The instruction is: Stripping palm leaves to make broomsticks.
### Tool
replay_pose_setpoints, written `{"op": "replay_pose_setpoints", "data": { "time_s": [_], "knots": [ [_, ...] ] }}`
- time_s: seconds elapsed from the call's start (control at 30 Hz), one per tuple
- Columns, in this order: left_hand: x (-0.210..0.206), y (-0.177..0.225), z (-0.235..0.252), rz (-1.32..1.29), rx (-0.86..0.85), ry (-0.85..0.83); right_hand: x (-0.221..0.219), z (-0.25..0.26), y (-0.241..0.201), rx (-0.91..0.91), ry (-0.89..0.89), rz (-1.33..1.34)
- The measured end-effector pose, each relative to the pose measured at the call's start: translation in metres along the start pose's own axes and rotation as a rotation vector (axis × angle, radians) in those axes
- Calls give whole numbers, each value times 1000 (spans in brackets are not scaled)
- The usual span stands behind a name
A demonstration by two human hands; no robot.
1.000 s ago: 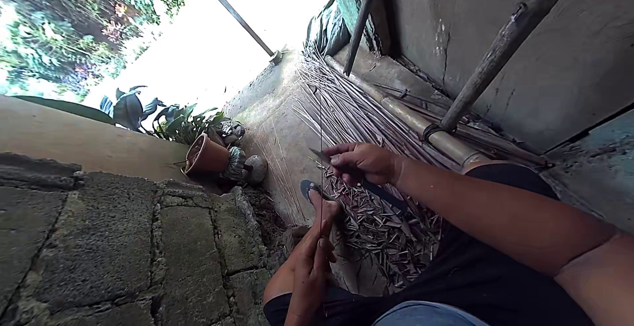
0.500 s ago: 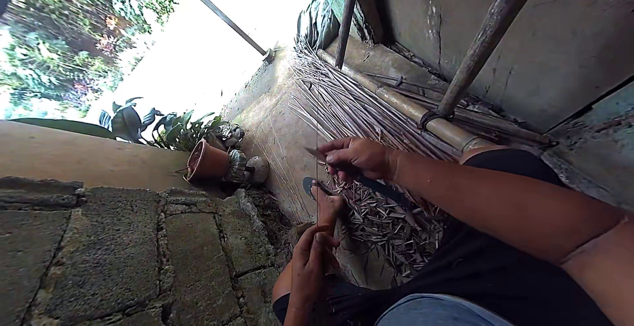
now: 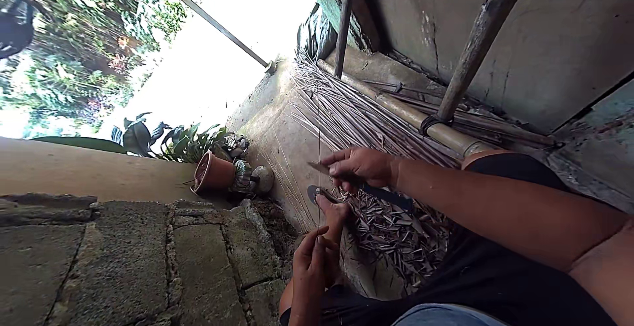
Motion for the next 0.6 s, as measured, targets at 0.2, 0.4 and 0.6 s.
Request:
{"op": "replay_pose_setpoints", "data": {
  "time_s": [0.2,0.4,0.6],
  "knots": [
    [-2,8,2,-21,-47,-9,-11,3,6,-7,-19,5],
    [8,-2,-6,80,-93,-7,76,-12,-53,190,302,189],
    [3,2,2,45,-78,-7,42,-11,-43,199,174,107]
  ]
}}
Point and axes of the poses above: each hand's wrist, its own z-axis towards the middle knuckle, its own x-axis out of the back of the hand, y = z × x, the point moved 10 cm from there along z, towards the middle knuckle, and after that the axes turned 14 degrees about -z, right-handed, at the moved point
